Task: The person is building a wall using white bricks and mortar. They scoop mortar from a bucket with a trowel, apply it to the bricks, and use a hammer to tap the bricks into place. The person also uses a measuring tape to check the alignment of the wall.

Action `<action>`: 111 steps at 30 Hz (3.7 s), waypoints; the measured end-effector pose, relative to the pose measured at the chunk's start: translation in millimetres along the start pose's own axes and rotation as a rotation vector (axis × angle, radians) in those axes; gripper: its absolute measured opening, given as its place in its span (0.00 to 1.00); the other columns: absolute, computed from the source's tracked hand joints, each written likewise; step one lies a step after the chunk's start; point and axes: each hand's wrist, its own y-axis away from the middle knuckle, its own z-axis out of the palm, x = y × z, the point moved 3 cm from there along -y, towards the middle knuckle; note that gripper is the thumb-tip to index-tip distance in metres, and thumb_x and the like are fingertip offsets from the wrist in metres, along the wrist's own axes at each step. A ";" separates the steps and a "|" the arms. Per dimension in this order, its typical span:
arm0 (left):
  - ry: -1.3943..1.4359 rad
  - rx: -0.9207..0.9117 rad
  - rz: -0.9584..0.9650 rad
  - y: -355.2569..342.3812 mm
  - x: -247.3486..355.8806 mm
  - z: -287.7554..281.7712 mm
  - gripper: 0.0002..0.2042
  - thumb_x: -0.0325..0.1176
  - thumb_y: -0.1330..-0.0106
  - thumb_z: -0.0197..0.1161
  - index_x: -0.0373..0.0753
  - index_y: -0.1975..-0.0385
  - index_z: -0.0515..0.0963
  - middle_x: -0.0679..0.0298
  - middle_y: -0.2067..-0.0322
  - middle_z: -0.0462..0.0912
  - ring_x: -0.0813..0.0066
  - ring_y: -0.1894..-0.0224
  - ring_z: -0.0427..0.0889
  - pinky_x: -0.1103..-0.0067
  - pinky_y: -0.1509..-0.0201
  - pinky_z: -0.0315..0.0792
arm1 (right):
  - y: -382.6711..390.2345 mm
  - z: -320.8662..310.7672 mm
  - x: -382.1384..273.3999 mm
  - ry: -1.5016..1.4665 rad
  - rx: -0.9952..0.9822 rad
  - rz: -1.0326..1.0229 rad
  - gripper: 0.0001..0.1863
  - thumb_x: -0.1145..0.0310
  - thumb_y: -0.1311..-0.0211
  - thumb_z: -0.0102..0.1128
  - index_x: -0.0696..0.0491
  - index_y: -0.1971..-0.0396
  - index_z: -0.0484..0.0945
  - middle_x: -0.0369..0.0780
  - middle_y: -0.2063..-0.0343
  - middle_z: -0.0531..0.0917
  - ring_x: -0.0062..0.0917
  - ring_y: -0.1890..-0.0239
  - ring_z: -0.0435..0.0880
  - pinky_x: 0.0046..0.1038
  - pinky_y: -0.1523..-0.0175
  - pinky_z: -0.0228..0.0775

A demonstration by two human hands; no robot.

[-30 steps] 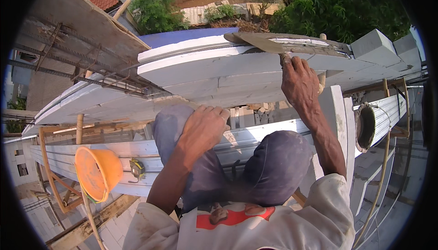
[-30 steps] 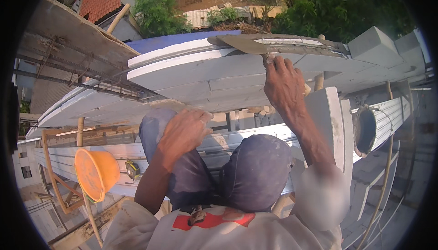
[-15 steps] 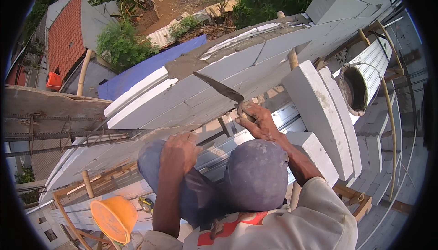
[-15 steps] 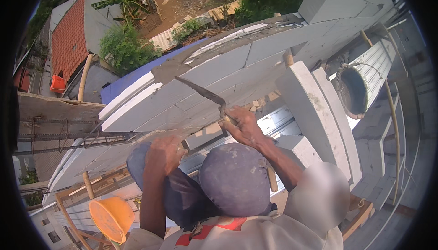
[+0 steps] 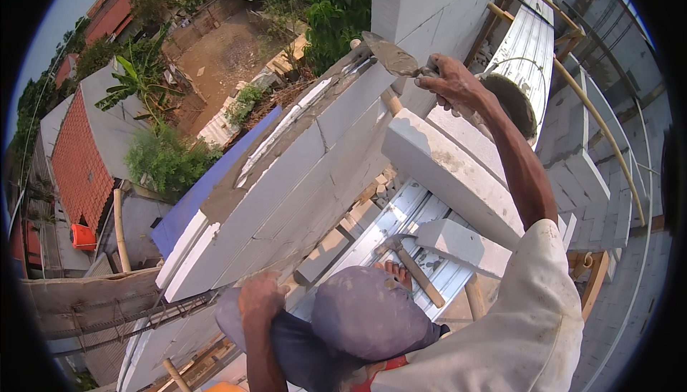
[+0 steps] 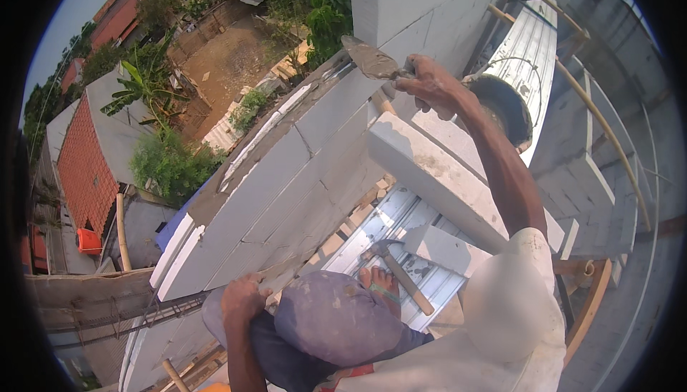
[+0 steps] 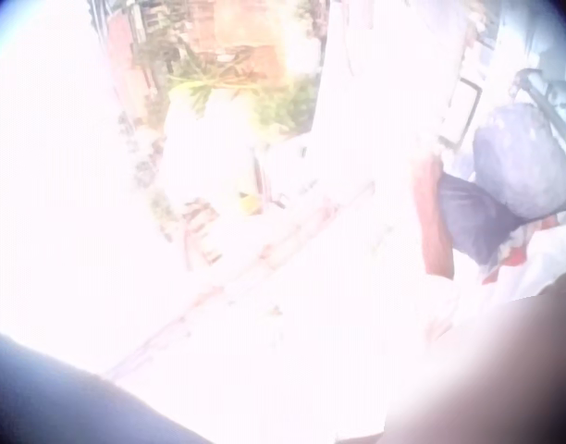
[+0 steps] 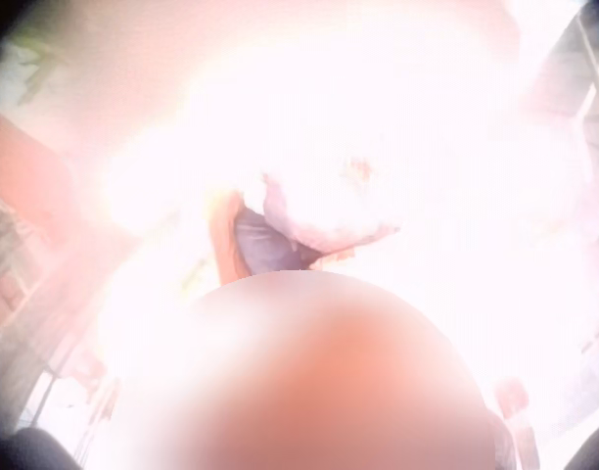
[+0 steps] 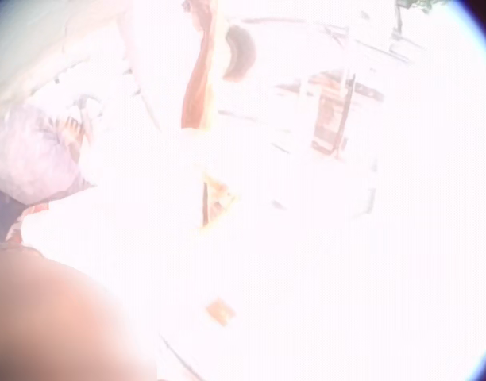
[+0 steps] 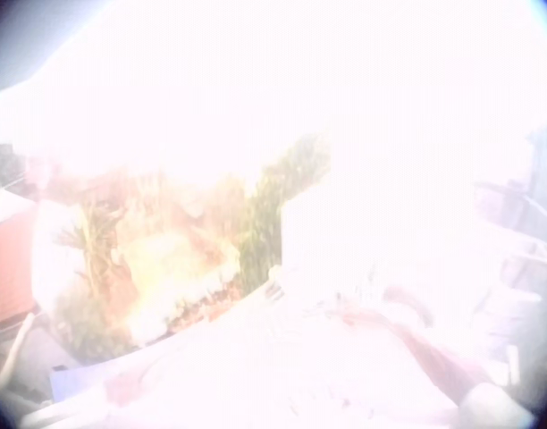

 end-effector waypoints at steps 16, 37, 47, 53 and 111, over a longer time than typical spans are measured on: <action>0.026 0.140 0.034 -5.7 -3.5 6.0 0.22 0.45 0.34 0.69 0.44 0.43 0.84 0.58 0.41 0.85 0.53 0.40 0.81 0.63 0.34 0.72 | -48.9 -95.2 100.6 -0.117 -0.036 -0.054 0.22 0.49 0.28 0.65 0.56 0.58 0.86 0.36 0.77 0.86 0.19 0.81 0.81 0.22 0.74 0.75; 0.005 0.084 0.137 -19.2 6.4 -1.5 0.22 0.45 0.33 0.69 0.41 0.43 0.83 0.54 0.42 0.84 0.54 0.38 0.81 0.62 0.31 0.69 | 26.9 -53.2 260.0 0.889 0.056 0.263 0.09 0.71 0.49 0.65 0.62 0.72 0.88 0.54 0.75 0.87 0.46 0.71 0.89 0.44 0.65 0.82; -0.041 0.067 0.135 -30.5 10.7 5.1 0.23 0.46 0.34 0.70 0.42 0.43 0.83 0.55 0.42 0.85 0.56 0.38 0.81 0.61 0.31 0.69 | 108.6 -85.5 287.9 -0.114 0.161 0.471 0.10 0.65 0.38 0.72 0.57 0.71 0.85 0.32 0.84 0.79 0.14 0.85 0.70 0.24 0.81 0.57; -0.047 0.097 0.170 -38.2 9.9 16.6 0.21 0.43 0.36 0.73 0.41 0.46 0.83 0.55 0.46 0.86 0.54 0.43 0.84 0.61 0.37 0.73 | 124.6 -80.7 289.9 -0.097 0.344 0.505 0.10 0.65 0.33 0.66 0.57 0.67 0.83 0.31 0.83 0.75 0.14 0.85 0.66 0.25 0.82 0.56; 0.336 -0.014 0.388 -52.0 31.1 -5.9 0.20 0.36 0.32 0.69 0.36 0.43 0.81 0.48 0.44 0.84 0.46 0.42 0.82 0.62 0.38 0.74 | 92.5 -152.4 255.7 0.757 0.102 0.251 0.16 0.70 0.45 0.71 0.61 0.58 0.85 0.44 0.73 0.87 0.31 0.73 0.86 0.36 0.66 0.78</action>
